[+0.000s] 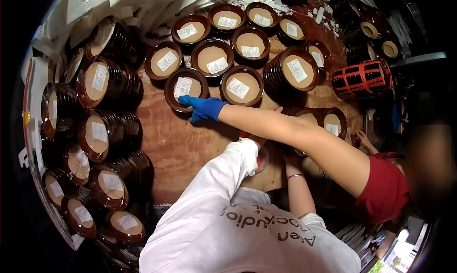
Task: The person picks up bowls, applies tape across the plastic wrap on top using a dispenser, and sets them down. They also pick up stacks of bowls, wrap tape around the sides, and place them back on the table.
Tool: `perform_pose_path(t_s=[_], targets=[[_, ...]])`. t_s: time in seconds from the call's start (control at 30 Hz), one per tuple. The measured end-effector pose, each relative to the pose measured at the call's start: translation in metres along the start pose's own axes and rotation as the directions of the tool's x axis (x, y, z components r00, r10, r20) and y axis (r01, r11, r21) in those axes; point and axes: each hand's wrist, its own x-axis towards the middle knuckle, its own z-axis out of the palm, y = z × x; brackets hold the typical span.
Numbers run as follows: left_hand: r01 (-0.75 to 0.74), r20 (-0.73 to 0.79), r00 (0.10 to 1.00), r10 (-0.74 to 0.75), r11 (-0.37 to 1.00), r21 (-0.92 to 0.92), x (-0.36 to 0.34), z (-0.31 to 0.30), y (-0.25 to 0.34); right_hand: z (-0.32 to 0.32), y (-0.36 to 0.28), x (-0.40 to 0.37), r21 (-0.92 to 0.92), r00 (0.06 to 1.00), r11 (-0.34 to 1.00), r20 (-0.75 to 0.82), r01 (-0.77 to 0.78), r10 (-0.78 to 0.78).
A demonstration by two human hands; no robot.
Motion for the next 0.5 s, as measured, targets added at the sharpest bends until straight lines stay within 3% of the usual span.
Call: perform_pose_path(t_s=[0.03,0.07,0.1,0.13,0.17,0.2,0.23,0.27,0.3,0.33,0.37,0.4,0.43,0.5], targets=[[0.004,-0.034,0.999,-0.02,0.906,-0.423,-0.011,0.011,-0.009,0.0,-0.002,-0.001,0.429,0.972,0.876,0.17,-0.222,0.163],[-0.008,-0.056,0.997,-0.054,0.643,-0.766,-0.018,0.023,-0.018,0.008,0.0,-0.005,0.531,0.994,0.84,0.063,-0.114,0.095],[-0.007,-0.051,0.997,-0.051,0.644,-0.765,-0.02,0.03,-0.02,0.004,-0.011,-0.026,0.533,0.994,0.839,0.058,-0.11,0.093],[0.11,0.018,0.99,-0.137,0.703,-0.702,-0.022,0.038,-0.021,-0.001,-0.037,-0.072,0.251,0.997,0.968,0.067,0.017,-0.034],[0.226,0.079,0.971,-0.228,0.746,-0.627,-0.022,0.047,-0.02,-0.001,-0.052,-0.101,-0.053,0.982,0.986,0.113,0.157,-0.15],[0.338,0.132,0.938,-0.32,0.772,-0.538,-0.021,0.055,-0.019,-0.017,-0.019,-0.058,0.557,0.827,0.75,0.562,-0.357,-0.024],[0.443,0.174,0.895,-0.41,0.782,-0.439,-0.019,0.064,-0.019,-0.03,-0.074,-0.116,0.688,0.692,0.115,0.682,-0.717,0.236],[0.535,0.201,0.845,-0.496,0.777,-0.33,-0.014,0.071,-0.021,-0.009,-0.044,-0.167,0.884,0.912,0.237,0.367,-0.404,0.183],[0.499,0.128,0.867,-0.482,0.845,-0.192,-0.005,0.077,-0.028,0.069,0.05,-0.243,0.817,0.894,0.385,-0.445,0.429,-0.053],[0.569,0.152,0.808,-0.569,0.687,-0.453,-0.014,0.072,-0.003,0.099,0.102,-0.274,0.654,0.688,0.275,-0.725,0.705,-0.041],[0.577,0.199,0.746,-0.635,0.468,-0.669,-0.02,0.064,0.025,0.125,0.144,-0.297,0.512,0.504,0.161,-0.859,0.844,0.093],[0.59,0.141,0.711,-0.688,0.476,-0.652,-0.023,0.065,0.029,0.133,0.196,-0.291,0.265,0.33,-0.207,-0.845,0.942,0.421],[0.589,0.177,0.709,-0.683,0.434,-0.682,-0.028,0.034,0.089,0.147,0.239,-0.295,0.302,0.357,-0.193,-0.742,0.934,0.568],[0.556,0.278,0.746,-0.605,0.337,-0.76,-0.038,0.039,0.076,0.152,0.272,-0.293,0.442,0.437,-0.163,-0.636,0.882,0.636]])
